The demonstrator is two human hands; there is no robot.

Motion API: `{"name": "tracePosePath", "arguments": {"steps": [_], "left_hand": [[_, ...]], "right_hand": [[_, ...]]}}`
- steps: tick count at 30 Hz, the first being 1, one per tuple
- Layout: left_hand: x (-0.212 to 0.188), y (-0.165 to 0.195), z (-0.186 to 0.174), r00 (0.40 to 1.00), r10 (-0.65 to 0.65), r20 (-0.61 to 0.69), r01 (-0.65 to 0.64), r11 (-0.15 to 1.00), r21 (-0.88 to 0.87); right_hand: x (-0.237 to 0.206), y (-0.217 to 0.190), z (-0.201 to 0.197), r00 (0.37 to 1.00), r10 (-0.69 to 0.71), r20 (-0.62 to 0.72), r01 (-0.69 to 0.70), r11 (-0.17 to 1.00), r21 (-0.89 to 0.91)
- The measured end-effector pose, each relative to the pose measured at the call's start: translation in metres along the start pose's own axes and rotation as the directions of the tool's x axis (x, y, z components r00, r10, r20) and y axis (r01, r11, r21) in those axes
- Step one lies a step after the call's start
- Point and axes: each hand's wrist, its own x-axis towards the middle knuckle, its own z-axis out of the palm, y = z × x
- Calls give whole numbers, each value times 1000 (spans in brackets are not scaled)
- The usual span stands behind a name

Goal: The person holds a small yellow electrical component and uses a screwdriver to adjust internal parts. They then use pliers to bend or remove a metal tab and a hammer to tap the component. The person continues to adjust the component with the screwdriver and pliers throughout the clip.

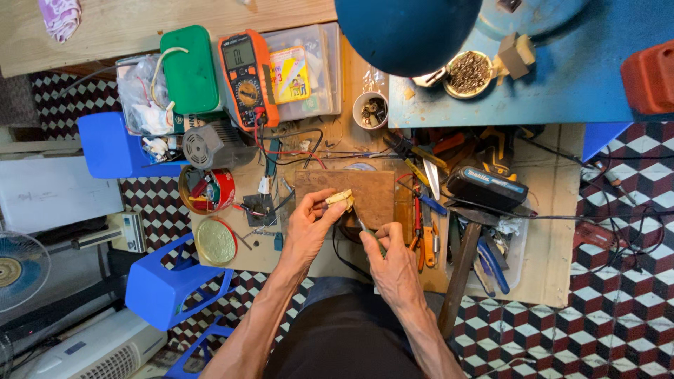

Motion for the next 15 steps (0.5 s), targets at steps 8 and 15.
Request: {"name": "tracePosePath", "arguments": {"steps": [8,15], "left_hand": [[-1,-6,-1,1000,-6,18,7,997,-76],[-1,-7,1,1000,23,3,-22,994,-103]], "right_hand": [[-15,-8,-10,980,181,83,-192,972,139],[-12,-10,-7,977,158,146,-174,979,109]]}}
